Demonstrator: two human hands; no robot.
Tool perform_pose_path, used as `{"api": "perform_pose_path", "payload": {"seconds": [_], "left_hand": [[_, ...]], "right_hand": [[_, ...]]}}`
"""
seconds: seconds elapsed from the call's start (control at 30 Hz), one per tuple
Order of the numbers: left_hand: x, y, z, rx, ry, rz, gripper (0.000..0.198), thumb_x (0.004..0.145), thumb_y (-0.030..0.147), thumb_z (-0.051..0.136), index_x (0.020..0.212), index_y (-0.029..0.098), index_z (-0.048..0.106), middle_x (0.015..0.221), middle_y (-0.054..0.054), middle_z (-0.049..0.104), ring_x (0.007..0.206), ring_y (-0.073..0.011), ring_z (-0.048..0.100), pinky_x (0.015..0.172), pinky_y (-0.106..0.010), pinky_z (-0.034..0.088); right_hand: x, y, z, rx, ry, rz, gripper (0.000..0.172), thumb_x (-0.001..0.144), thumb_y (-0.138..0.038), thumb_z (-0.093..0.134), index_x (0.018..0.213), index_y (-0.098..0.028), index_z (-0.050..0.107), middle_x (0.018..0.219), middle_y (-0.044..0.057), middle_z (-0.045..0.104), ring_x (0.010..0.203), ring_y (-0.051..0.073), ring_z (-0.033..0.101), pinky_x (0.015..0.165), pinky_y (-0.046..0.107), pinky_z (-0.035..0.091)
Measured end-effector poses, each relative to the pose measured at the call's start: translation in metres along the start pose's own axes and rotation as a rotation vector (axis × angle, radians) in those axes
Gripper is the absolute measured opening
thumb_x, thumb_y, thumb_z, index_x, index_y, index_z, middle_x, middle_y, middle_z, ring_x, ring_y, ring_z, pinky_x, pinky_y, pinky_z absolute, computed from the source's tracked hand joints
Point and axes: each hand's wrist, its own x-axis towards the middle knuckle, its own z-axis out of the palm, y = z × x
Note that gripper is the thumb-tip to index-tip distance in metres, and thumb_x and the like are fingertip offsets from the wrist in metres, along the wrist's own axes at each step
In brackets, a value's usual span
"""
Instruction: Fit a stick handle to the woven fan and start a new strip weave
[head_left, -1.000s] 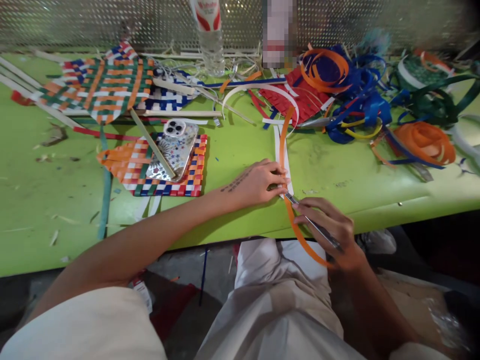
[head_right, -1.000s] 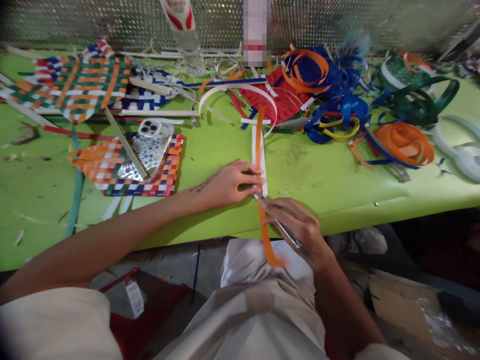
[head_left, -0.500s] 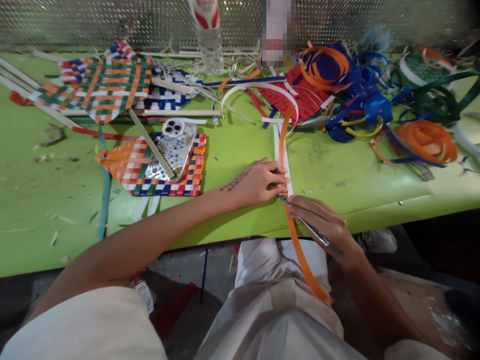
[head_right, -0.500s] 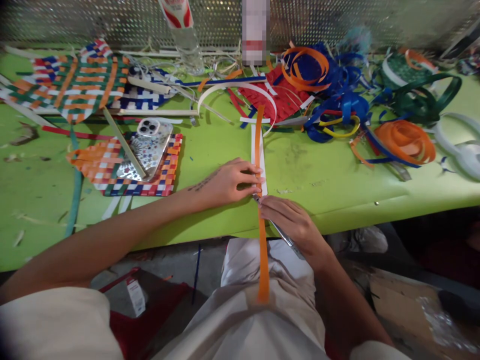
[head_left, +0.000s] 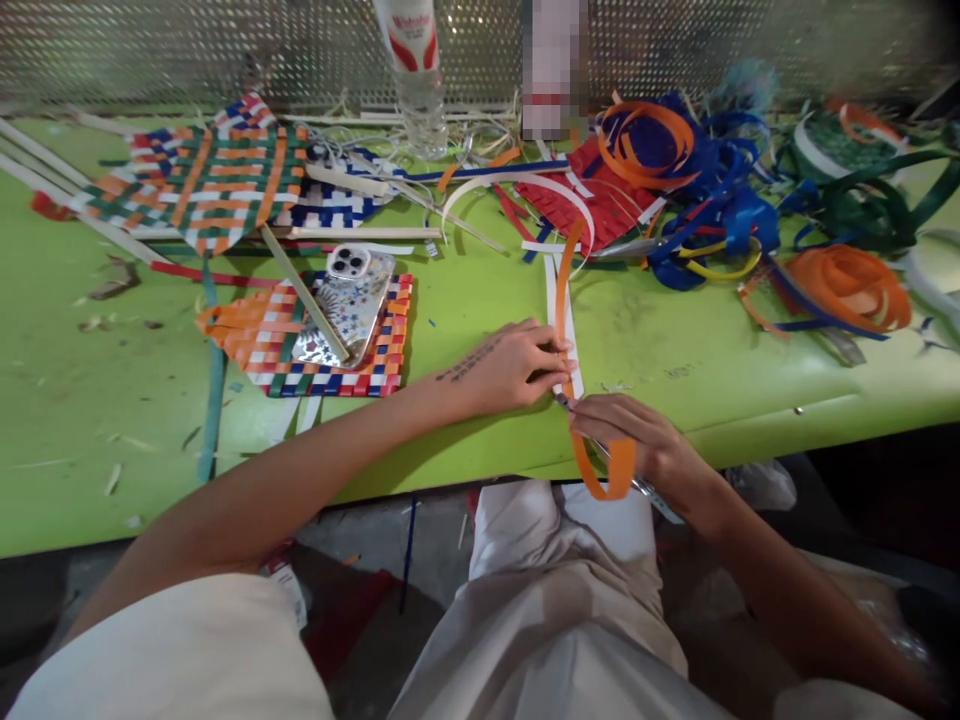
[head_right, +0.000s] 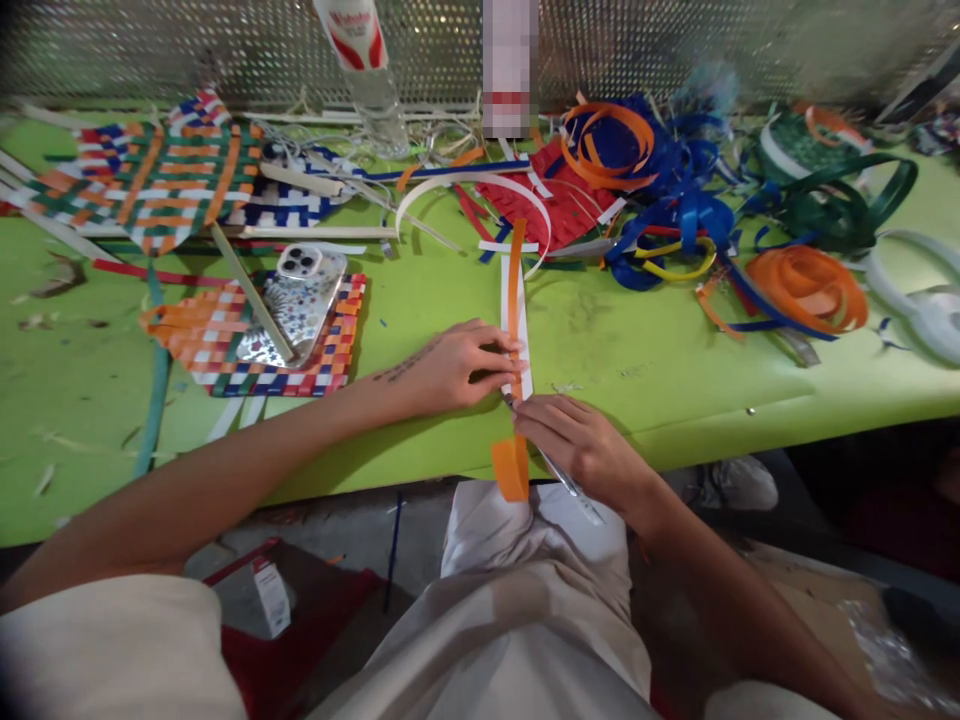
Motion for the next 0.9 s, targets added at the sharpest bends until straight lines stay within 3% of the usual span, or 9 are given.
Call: {"api": "perform_pose_path", "payload": {"seconds": [0.33,0.53,0.9], "left_hand": [[0.001,-0.005,-0.001,-0.035,0.010,0.009,0.021,0.106,0.029,0.067,0.117,0.025,0.084,0.128,-0.011,0.077,0.119,-0.0257,0.071,0.109,-0.047,0.054],[0.000,-0.005,0.001,-0.046,0.013,0.006,0.020,0.105,0.029,0.068,0.116,0.025,0.084,0.128,-0.010,0.077,0.119,-0.0259,0.071,0.107,-0.045,0.055],[0.001,-0.006,-0.001,-0.040,-0.005,0.000,0.019,0.104,0.028,0.068,0.112,0.026,0.085,0.129,-0.010,0.077,0.121,-0.0257,0.071,0.110,-0.047,0.053]], "right_hand": [[-0.004,0.008,-0.001,-0.012,0.003,-0.048,0.041,0.106,-0.007,0.055,0.143,-0.018,0.068,0.130,0.017,0.078,0.122,0.030,0.075,0.102,0.046,0.065],[0.006,0.009,-0.005,-0.022,-0.025,-0.080,0.033,0.108,-0.009,0.052,0.134,-0.017,0.070,0.121,0.017,0.080,0.109,0.029,0.079,0.092,0.043,0.068],[0.005,0.017,0.000,-0.006,-0.012,-0.090,0.039,0.108,-0.009,0.050,0.140,-0.020,0.070,0.126,0.015,0.079,0.113,0.027,0.078,0.098,0.044,0.066]]}}
